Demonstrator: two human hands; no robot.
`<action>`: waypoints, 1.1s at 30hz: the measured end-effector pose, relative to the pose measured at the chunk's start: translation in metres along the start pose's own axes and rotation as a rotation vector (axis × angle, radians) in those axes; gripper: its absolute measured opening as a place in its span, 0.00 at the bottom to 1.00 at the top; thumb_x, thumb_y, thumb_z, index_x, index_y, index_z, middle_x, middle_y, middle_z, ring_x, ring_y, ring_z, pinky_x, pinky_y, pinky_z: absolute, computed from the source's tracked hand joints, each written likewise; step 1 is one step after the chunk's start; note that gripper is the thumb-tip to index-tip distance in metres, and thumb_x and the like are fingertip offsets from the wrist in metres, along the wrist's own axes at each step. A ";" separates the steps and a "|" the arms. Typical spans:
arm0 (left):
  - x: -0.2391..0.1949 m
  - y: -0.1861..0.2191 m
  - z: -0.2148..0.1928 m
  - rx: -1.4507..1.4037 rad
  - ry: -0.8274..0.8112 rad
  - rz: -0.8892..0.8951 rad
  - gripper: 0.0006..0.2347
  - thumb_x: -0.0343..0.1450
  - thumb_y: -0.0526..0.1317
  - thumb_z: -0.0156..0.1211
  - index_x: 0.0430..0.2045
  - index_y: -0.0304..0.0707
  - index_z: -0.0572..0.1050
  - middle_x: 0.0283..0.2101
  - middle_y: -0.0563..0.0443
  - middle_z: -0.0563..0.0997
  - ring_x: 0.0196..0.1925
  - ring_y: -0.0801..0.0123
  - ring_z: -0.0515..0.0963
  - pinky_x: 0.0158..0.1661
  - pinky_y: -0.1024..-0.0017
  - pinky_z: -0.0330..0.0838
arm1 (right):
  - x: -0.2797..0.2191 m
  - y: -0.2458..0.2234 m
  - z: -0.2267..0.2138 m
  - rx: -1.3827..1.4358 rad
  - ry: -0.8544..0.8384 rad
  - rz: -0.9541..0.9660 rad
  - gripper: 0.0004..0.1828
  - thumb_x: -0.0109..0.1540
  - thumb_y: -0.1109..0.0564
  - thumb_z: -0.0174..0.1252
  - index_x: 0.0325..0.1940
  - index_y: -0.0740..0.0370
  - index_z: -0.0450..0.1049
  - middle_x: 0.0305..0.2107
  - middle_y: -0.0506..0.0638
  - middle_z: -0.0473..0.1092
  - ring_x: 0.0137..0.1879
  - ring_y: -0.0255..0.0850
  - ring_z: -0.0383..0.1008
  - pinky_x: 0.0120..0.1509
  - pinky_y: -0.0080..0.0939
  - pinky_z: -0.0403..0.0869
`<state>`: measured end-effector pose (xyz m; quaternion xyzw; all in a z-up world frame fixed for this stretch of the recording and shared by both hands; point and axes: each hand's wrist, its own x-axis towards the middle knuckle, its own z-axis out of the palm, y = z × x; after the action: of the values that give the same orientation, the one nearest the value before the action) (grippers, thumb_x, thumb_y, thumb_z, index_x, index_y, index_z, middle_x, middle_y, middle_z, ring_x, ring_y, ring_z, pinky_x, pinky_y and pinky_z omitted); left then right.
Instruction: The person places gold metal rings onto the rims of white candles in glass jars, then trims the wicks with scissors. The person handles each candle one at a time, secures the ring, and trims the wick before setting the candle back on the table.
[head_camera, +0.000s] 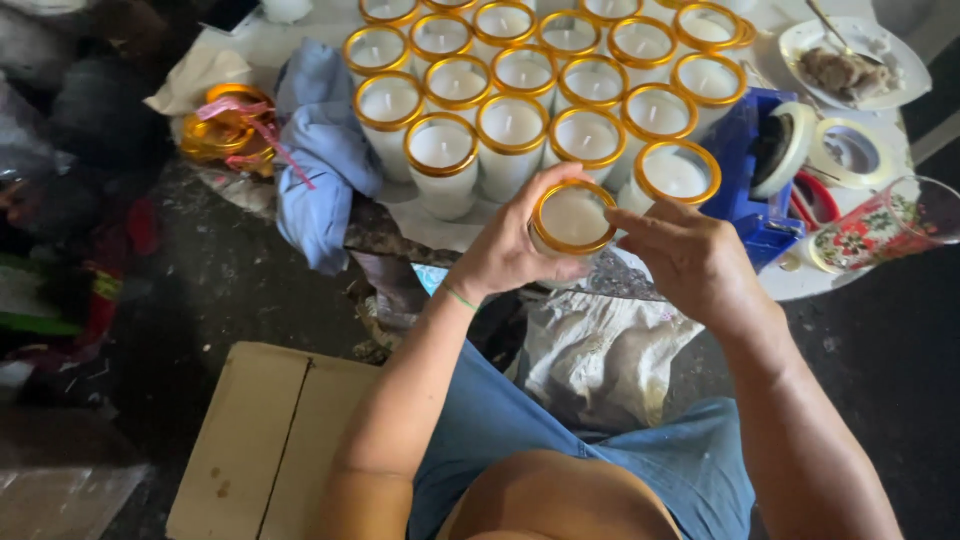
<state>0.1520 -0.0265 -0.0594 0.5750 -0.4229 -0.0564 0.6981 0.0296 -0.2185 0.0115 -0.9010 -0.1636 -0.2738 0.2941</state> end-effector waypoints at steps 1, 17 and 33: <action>-0.002 0.002 -0.003 0.045 0.009 0.023 0.46 0.52 0.45 0.85 0.68 0.41 0.65 0.65 0.47 0.74 0.71 0.61 0.70 0.73 0.61 0.58 | -0.002 0.001 0.004 -0.024 -0.006 -0.002 0.15 0.66 0.65 0.60 0.56 0.59 0.81 0.31 0.58 0.75 0.29 0.61 0.74 0.32 0.55 0.72; -0.011 -0.012 0.045 0.842 0.489 0.552 0.20 0.69 0.45 0.71 0.44 0.26 0.73 0.61 0.21 0.70 0.66 0.31 0.71 0.60 0.46 0.73 | -0.055 -0.050 0.012 -0.323 0.095 0.171 0.09 0.60 0.59 0.66 0.45 0.51 0.83 0.24 0.44 0.74 0.25 0.45 0.75 0.30 0.45 0.73; -0.025 0.026 0.046 0.683 0.340 -0.044 0.44 0.54 0.37 0.80 0.66 0.31 0.59 0.63 0.26 0.67 0.62 0.33 0.73 0.55 0.44 0.76 | -0.014 -0.042 0.027 -0.108 0.091 0.057 0.07 0.60 0.62 0.67 0.42 0.58 0.83 0.30 0.51 0.77 0.32 0.53 0.79 0.36 0.48 0.77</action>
<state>0.0958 -0.0382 -0.0515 0.7846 -0.2831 0.1692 0.5249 0.0104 -0.1717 0.0038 -0.9064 -0.1092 -0.3145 0.2599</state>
